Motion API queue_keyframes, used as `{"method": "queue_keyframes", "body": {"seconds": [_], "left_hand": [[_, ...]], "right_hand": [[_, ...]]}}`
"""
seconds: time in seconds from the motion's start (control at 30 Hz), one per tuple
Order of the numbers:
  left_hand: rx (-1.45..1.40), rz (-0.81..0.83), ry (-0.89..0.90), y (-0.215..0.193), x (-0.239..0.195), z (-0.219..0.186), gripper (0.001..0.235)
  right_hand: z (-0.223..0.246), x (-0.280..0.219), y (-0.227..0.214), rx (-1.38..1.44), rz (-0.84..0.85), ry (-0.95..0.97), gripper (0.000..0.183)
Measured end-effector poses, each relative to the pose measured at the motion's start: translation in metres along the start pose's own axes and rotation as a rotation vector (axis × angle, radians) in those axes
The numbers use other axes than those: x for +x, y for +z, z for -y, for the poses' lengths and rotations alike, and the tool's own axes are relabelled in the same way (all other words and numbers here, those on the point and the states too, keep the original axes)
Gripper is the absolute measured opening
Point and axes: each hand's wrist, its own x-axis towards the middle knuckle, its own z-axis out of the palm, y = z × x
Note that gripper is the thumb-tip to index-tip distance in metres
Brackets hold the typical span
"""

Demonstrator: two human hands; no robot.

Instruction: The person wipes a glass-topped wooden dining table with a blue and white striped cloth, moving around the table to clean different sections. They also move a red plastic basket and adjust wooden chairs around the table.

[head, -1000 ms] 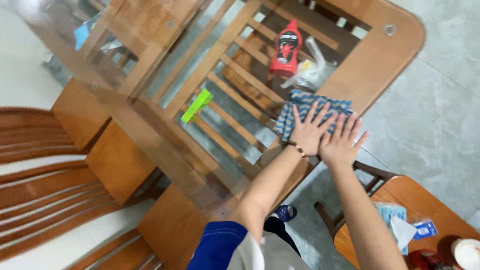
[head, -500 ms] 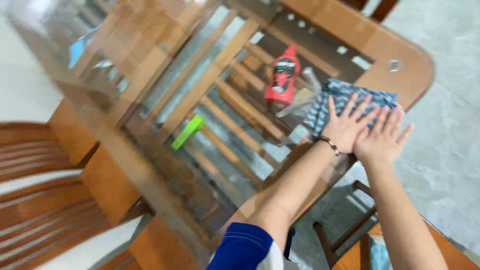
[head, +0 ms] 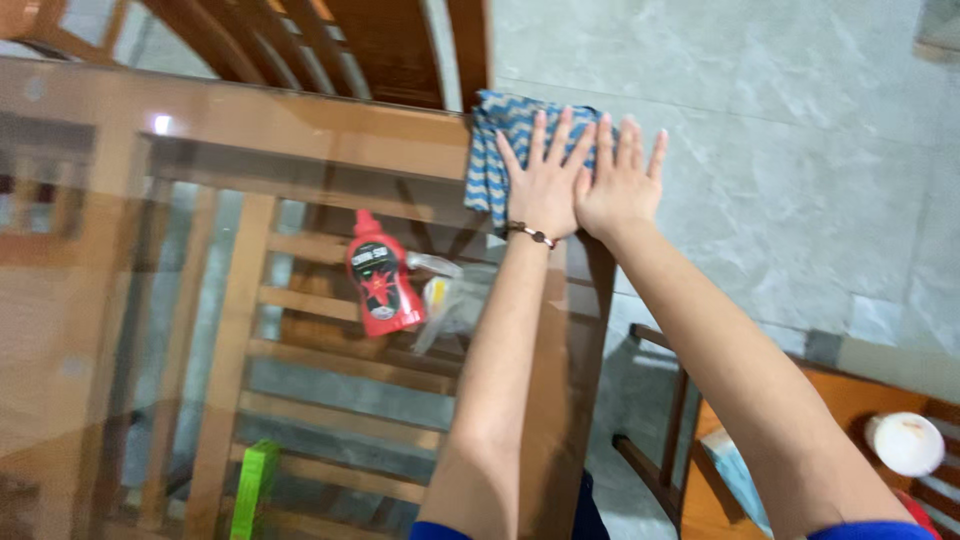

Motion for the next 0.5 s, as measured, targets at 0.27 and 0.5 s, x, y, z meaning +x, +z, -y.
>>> {"method": "queue_keyframes", "body": {"seconds": [0.27, 0.5], "left_hand": [[0.053, -0.004, 0.042, 0.011, -0.014, 0.001, 0.076], [-0.145, -0.208, 0.138, 0.007, -0.067, -0.075, 0.075]], "right_hand": [[0.002, -0.048, 0.022, 0.252, -0.304, -0.016, 0.075], [-0.109, -0.272, 0.09, 0.615, -0.289, 0.063, 0.072]]}}
